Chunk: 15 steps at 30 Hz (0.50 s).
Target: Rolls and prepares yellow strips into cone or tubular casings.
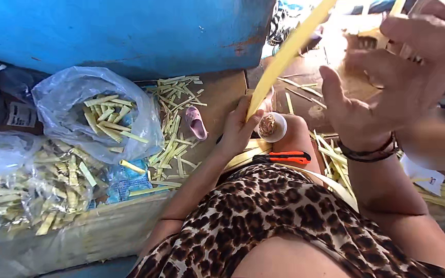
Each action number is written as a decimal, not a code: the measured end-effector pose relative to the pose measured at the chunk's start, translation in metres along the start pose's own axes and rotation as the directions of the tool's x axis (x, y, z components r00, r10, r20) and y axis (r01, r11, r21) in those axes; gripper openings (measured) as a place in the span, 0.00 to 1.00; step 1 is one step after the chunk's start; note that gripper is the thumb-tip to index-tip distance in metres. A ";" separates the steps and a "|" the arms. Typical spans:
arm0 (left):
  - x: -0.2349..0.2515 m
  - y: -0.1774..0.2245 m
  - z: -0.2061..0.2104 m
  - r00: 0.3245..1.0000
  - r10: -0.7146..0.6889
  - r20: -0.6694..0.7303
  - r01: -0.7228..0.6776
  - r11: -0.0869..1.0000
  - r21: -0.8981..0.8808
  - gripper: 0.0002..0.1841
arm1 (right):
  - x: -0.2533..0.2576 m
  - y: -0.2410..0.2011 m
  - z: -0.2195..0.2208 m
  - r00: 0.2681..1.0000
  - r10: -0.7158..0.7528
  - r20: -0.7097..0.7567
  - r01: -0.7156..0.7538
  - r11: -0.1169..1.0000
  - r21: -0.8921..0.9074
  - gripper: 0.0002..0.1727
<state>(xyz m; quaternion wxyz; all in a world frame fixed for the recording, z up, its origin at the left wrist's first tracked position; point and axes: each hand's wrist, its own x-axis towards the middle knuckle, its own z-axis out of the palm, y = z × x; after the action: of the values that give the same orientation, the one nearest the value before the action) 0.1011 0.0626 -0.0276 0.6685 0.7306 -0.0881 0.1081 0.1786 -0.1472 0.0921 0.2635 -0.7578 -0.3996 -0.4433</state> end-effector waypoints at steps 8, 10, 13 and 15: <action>-0.007 0.030 0.005 0.998 -0.052 0.047 0.048 0.996 0.076 0.16 | -0.036 -0.033 0.061 0.800 0.273 0.534 -0.589 0.523 0.616 0.16; -0.009 0.031 0.002 0.998 -0.036 0.052 0.031 0.995 0.097 0.17 | -0.038 -0.037 0.069 0.775 0.288 0.562 -0.631 0.402 0.664 0.14; -0.015 0.034 -0.001 0.995 -0.024 0.101 0.019 0.999 0.048 0.21 | -0.044 -0.039 0.080 0.769 0.288 0.571 -0.637 0.273 0.721 0.12; -0.018 0.032 -0.002 0.995 -0.029 0.094 0.029 1.000 0.004 0.21 | -0.044 -0.043 0.085 0.765 0.298 0.571 -0.640 0.256 0.725 0.09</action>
<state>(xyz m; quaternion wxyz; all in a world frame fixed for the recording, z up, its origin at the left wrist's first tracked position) 0.0753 0.0613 -0.0019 0.6640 0.7370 -0.1086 0.0643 0.1693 -0.0766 0.0149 0.6755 -0.6405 -0.3585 0.0698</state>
